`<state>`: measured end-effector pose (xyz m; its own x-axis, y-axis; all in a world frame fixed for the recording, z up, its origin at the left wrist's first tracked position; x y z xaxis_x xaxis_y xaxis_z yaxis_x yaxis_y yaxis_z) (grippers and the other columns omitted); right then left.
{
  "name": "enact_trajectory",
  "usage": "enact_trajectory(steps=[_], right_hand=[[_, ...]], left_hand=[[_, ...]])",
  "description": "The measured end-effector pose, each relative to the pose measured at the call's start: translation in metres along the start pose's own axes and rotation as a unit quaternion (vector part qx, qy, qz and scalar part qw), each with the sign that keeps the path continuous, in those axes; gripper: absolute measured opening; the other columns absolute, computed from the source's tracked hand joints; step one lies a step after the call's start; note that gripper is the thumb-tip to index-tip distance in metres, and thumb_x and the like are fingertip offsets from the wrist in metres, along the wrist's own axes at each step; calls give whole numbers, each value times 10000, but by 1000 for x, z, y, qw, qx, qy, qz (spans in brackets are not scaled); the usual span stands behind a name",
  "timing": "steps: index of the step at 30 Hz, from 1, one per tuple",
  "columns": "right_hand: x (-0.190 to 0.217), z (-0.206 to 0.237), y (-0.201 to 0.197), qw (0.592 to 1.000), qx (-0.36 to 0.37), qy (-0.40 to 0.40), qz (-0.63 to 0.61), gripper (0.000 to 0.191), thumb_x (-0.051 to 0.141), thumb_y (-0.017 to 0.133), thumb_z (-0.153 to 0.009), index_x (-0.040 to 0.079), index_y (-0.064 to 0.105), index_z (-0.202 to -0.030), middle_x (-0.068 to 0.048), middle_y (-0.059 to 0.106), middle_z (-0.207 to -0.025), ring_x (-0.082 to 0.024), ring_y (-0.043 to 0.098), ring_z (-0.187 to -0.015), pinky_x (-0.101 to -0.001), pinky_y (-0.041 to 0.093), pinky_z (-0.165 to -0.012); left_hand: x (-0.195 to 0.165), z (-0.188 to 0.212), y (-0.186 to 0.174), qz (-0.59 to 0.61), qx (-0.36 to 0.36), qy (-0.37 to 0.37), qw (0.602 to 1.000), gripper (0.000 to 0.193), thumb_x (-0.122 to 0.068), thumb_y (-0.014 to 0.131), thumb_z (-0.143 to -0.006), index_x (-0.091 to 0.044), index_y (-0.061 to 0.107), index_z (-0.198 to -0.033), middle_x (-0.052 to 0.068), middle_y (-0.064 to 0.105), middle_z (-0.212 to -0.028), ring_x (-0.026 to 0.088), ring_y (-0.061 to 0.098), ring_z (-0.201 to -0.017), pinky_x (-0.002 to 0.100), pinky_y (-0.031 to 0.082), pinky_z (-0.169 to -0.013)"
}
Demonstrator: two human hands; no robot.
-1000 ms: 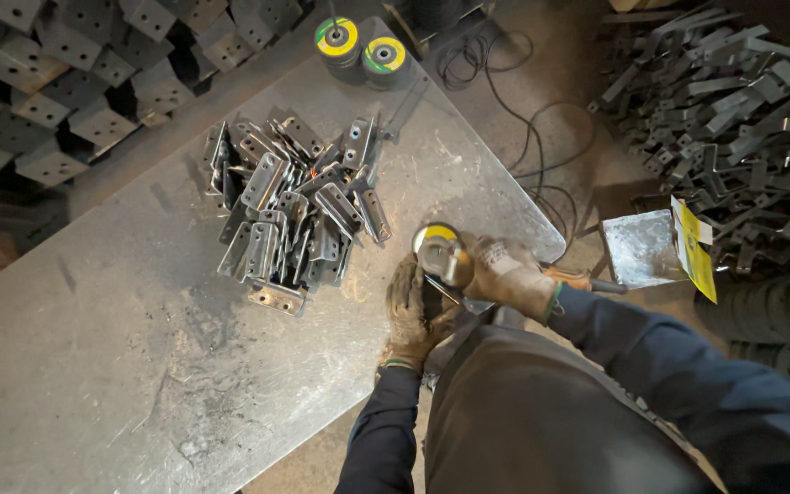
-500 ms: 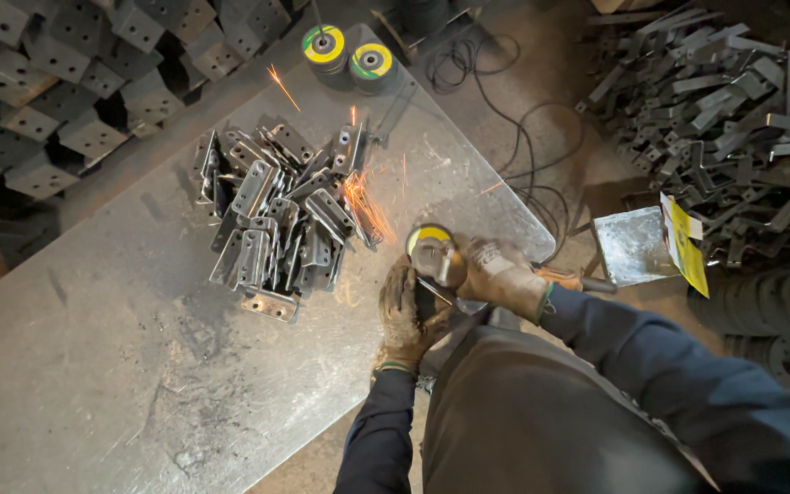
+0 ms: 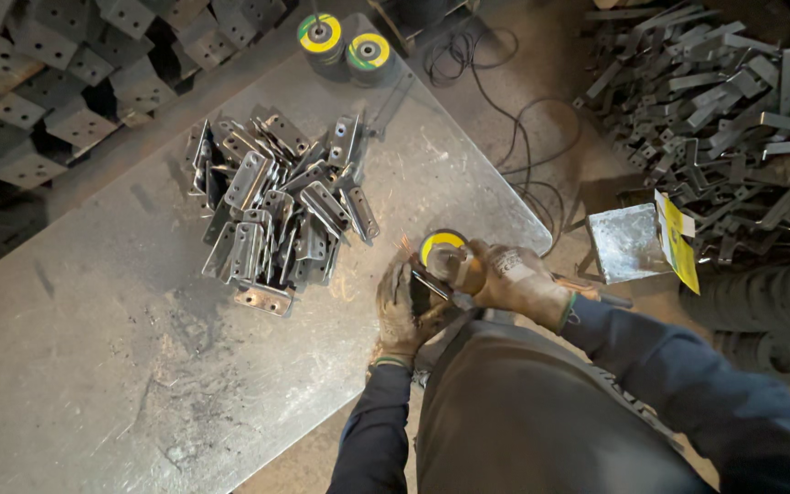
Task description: The person grinds metal bracket parts with an angle grinder at a work table, holding each bracket against the spinning disc while sparks fly, then places the finished bracket on the table and picks up the next one from a pile.
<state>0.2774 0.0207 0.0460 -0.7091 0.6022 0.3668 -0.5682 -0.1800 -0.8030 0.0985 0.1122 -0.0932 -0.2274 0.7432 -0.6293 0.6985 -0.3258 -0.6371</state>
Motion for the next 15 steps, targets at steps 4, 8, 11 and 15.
enact_trajectory(steps=[4, 8, 11, 15], right_hand=[[-4, -2, 3, 998, 37, 25, 45, 822, 349, 850, -672, 178, 505, -1398, -172, 718, -1140, -382, 687, -1074, -481, 547, -914], [0, 2, -2, 999, 35, 21, 16, 868, 323, 858, -653, 177, 483, -1422, -182, 707, -1157, -388, 683, -1073, -481, 549, -910], [3, 6, -5, 996, 61, 51, 24, 904, 338, 868, -651, 196, 457, -1445, -174, 703, -1168, -387, 672, -1097, -483, 542, -928], [5, 11, -12, 997, 44, 63, -18, 817, 316, 839, -663, 195, 520, -1405, -167, 719, -1171, -379, 678, -1120, -479, 541, -944]], left_hand=[[2, -1, -1, 5, -5, 4, 1000, 1019, -554, 846, -719, 50, 468, -1447, 291, 536, -1417, 495, 505, -1310, 560, 410, -1114], [1, -2, -1, 6, -1, 5, 1000, 955, -508, 828, -769, 48, 475, -1461, 282, 546, -1432, 492, 508, -1335, 561, 403, -1146], [0, -2, -2, 5, -11, 12, 1000, 954, -525, 833, -774, 49, 473, -1446, 284, 537, -1428, 491, 506, -1334, 559, 399, -1152], [0, 0, -1, 2, -12, 8, 1000, 997, -550, 828, -738, 61, 466, -1437, 295, 525, -1430, 502, 494, -1328, 563, 386, -1134]])
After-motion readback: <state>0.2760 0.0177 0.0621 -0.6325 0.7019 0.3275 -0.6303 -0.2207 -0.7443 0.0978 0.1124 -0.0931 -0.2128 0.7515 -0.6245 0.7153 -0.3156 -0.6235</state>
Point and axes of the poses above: each hand's wrist, its own z-axis away from the middle knuckle, its own y-axis out of the palm, x = y × z, the point moved 4 cm from there along -z, towards the middle knuckle
